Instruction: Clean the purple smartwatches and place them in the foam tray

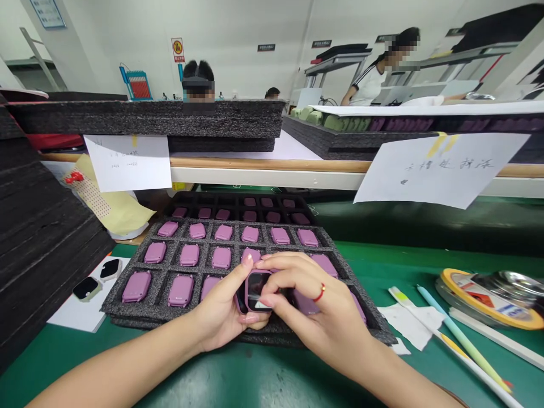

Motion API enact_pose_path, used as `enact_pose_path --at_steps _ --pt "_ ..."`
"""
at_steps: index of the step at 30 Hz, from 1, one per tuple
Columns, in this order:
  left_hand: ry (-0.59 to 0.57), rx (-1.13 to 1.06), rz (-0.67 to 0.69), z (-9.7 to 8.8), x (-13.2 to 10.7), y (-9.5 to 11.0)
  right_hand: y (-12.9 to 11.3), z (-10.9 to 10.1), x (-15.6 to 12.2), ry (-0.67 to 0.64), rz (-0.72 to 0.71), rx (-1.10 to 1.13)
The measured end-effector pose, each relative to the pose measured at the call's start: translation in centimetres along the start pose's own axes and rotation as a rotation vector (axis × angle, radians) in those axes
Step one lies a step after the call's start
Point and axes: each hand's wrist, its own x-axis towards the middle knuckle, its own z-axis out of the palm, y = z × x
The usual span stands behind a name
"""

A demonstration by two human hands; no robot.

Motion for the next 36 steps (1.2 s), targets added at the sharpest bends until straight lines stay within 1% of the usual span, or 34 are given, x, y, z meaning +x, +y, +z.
enact_pose_path --at_steps 2,5,6,7,8,10,13,14,16,19,23,29,32,33,34,36 --pt "0.007 -0.003 -0.015 0.0 0.0 0.1 -0.2 -0.1 0.2 0.102 0.086 0.072" --pt "0.033 0.016 -0.037 0.1 -0.1 0.2 -0.3 -0.4 0.1 0.327 0.195 0.227" --pt "0.037 0.013 -0.039 0.1 -0.2 0.2 -0.2 -0.5 -0.1 0.366 0.217 0.279" --pt "0.036 0.008 -0.040 0.1 -0.2 0.2 -0.1 -0.5 -0.3 0.369 0.228 0.327" --pt "0.032 0.002 -0.040 0.1 -0.2 0.2 0.0 -0.4 -0.5 0.341 0.226 0.362" --pt "0.042 0.006 -0.039 -0.1 -0.2 0.2 0.4 -0.1 -1.0 0.211 0.211 0.361" --pt "0.079 0.052 -0.032 -0.3 -0.2 0.1 1.0 0.4 -1.4 -0.013 0.205 0.251" --pt "0.084 0.069 -0.027 -0.4 -0.2 0.0 1.1 0.5 -1.4 -0.062 0.203 0.227" --pt "0.070 0.095 -0.022 -0.4 -0.2 0.0 1.3 0.6 -1.4 -0.107 0.186 0.225" --pt "0.056 0.106 -0.023 -0.5 -0.2 0.0 1.3 0.6 -1.3 -0.108 0.168 0.234" --pt "0.074 0.107 -0.031 -0.5 -0.2 0.0 1.2 0.6 -1.2 -0.104 0.136 0.205" --pt "0.093 0.074 -0.029 -0.5 -0.3 0.0 1.0 0.5 -1.3 -0.121 0.132 0.160" --pt "0.067 0.048 -0.015 -0.4 -0.2 0.0 0.9 0.4 -1.4 -0.117 0.149 0.202" --pt "0.046 0.032 -0.013 -0.3 -0.2 0.1 0.9 0.3 -1.4 -0.085 0.164 0.240" --pt "0.025 0.017 -0.010 -0.3 -0.2 0.1 0.9 0.2 -1.5 -0.025 0.181 0.275" --pt "-0.004 0.000 -0.011 -0.2 -0.2 0.1 0.9 -0.3 -1.5 0.137 0.177 0.269"
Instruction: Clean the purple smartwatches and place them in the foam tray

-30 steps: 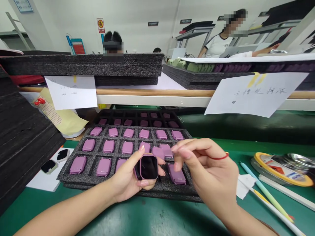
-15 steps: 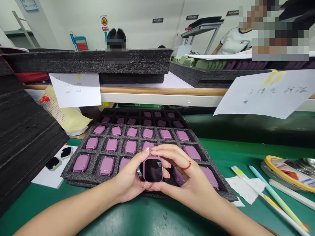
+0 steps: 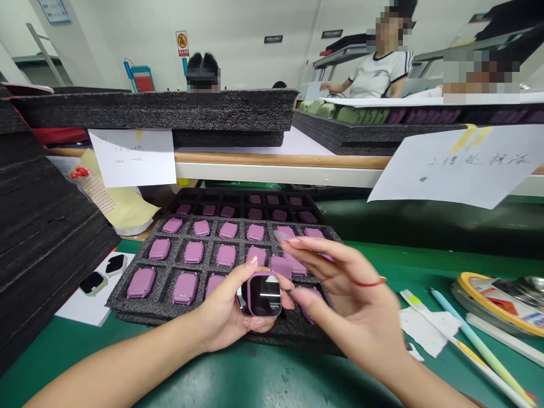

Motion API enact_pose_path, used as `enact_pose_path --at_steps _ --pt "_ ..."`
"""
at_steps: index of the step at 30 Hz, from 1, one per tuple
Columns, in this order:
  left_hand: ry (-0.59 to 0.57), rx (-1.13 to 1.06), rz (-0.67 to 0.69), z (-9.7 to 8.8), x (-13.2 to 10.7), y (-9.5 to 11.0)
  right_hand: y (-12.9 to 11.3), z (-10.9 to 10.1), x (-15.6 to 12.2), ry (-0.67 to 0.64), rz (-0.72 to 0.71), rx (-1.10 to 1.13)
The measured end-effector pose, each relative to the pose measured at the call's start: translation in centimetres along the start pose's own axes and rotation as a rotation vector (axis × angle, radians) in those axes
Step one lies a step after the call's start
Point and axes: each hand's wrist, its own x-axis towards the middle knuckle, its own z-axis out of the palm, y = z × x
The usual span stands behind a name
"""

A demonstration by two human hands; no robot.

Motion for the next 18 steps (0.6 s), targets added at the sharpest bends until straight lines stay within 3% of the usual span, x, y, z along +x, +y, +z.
enact_pose_path --at_steps 2,3,6,8,15,18 --pt "-0.012 -0.010 0.004 0.0 0.0 0.0 -0.4 -0.6 0.0 0.084 -0.114 -0.115" --pt "-0.015 -0.015 0.004 0.0 0.0 -0.1 -0.6 -1.0 0.0 0.062 -0.190 -0.194" --pt "-0.018 -0.036 0.006 -0.1 0.0 -0.2 -1.3 -1.6 0.0 -0.171 -0.350 -0.302" --pt "0.002 -0.039 0.003 -0.2 0.1 -0.2 -1.5 -1.5 -0.2 -0.254 -0.366 -0.264" --pt "0.042 -0.054 -0.006 0.0 0.0 -0.2 -1.3 -0.5 -0.2 -0.222 -0.385 -0.261" --pt "0.052 -0.026 0.033 0.1 -0.1 -0.3 -1.4 -0.5 0.2 -0.234 -0.479 -0.313"
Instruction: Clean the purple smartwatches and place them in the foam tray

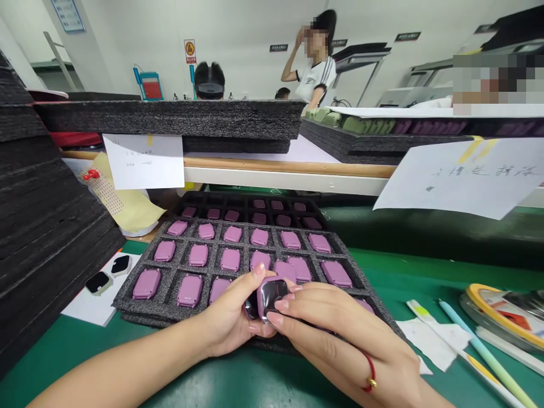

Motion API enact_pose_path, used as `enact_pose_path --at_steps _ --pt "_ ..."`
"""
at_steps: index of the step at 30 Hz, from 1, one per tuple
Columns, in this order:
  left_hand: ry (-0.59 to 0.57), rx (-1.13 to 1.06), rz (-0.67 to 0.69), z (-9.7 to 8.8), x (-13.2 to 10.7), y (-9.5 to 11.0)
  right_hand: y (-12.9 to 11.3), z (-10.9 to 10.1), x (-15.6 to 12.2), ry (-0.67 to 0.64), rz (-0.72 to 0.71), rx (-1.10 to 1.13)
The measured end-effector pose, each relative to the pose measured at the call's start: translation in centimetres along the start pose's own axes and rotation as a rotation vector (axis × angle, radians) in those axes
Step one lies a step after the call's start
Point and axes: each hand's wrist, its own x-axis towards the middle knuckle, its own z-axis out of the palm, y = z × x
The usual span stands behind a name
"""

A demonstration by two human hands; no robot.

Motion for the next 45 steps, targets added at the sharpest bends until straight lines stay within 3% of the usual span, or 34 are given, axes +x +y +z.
enact_pose_path --at_steps 4,9,15,24,30,32,35,38,42,45 --pt "-0.022 0.048 0.073 -0.1 0.0 -0.3 0.0 0.5 0.1 0.015 -0.027 -0.132" --pt "-0.063 0.176 0.172 0.0 0.0 -0.8 -0.2 1.3 -0.1 -0.045 0.212 -0.047" --pt "0.035 0.181 0.076 0.4 -0.1 -0.4 -0.1 0.8 0.3 -0.028 0.407 0.130" --pt "0.043 0.203 0.060 0.4 -0.3 -0.2 0.2 0.9 -0.1 -0.062 0.318 0.101" --pt "0.024 0.080 0.210 -0.2 -0.2 -0.7 2.5 -0.5 0.1 0.116 0.573 0.019" --pt "0.036 0.019 0.188 0.0 -0.2 -0.5 3.7 -0.6 -0.2 0.098 0.615 -0.042" --pt "-0.068 0.008 0.111 0.1 -0.1 -0.1 5.2 0.0 -0.8 -0.049 0.620 -0.109" --pt "-0.174 0.147 0.072 0.1 0.0 0.0 5.5 0.4 -1.1 -0.133 0.616 -0.110" --pt "-0.146 0.312 0.072 0.1 0.0 0.0 4.1 -0.5 -0.6 0.004 0.572 -0.057" --pt "-0.160 0.295 -0.009 0.1 0.1 0.1 2.3 -1.3 0.2 -0.002 0.368 0.041"
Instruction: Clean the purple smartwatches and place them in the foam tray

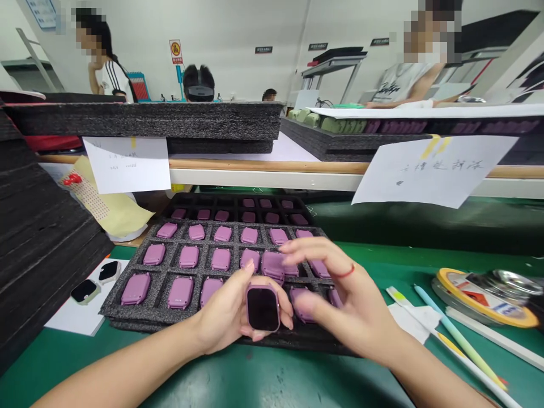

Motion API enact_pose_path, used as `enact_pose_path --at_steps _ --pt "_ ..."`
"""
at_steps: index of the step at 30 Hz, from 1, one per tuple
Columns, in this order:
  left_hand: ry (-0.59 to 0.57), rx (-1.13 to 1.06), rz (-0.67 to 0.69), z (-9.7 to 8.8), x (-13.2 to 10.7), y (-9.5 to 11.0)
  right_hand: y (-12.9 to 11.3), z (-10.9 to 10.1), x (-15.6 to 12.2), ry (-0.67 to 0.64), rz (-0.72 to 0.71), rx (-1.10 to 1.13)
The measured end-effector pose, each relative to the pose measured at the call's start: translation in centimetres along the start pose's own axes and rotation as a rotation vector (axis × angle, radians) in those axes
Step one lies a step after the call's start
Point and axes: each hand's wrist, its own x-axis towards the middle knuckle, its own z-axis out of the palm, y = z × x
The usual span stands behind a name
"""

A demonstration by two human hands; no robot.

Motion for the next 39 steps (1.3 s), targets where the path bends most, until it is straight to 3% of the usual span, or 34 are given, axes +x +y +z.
enact_pose_path --at_steps 2,4,11,16,21,23,28,39 --pt "0.002 -0.048 -0.031 -0.1 0.0 0.0 -1.1 0.0 0.0 -0.124 -0.104 -0.015" --pt "0.040 -0.088 -0.032 -0.2 0.1 -0.1 -1.8 0.3 -0.1 -0.184 -0.119 -0.047" --pt "0.027 -0.153 -0.023 -0.2 0.2 -0.2 -2.2 1.1 -0.2 -0.125 -0.112 -0.007" --pt "0.012 -0.171 0.032 -0.1 0.2 -0.1 -2.1 1.1 -0.2 0.071 -0.243 -0.067" --pt "0.008 -0.169 0.027 -0.1 0.1 0.0 -1.6 0.9 -0.9 0.365 -0.103 0.076" --pt "0.021 -0.186 0.016 -0.2 0.1 -0.1 -1.4 1.1 -1.1 0.313 -0.058 0.129" --pt "0.049 -0.190 -0.004 -0.6 0.1 -0.4 -0.9 2.2 -1.0 0.027 -0.015 0.065" --pt "0.057 -0.188 -0.001 -0.3 -0.2 -0.1 -0.9 2.5 -1.0 -0.013 -0.061 0.045"
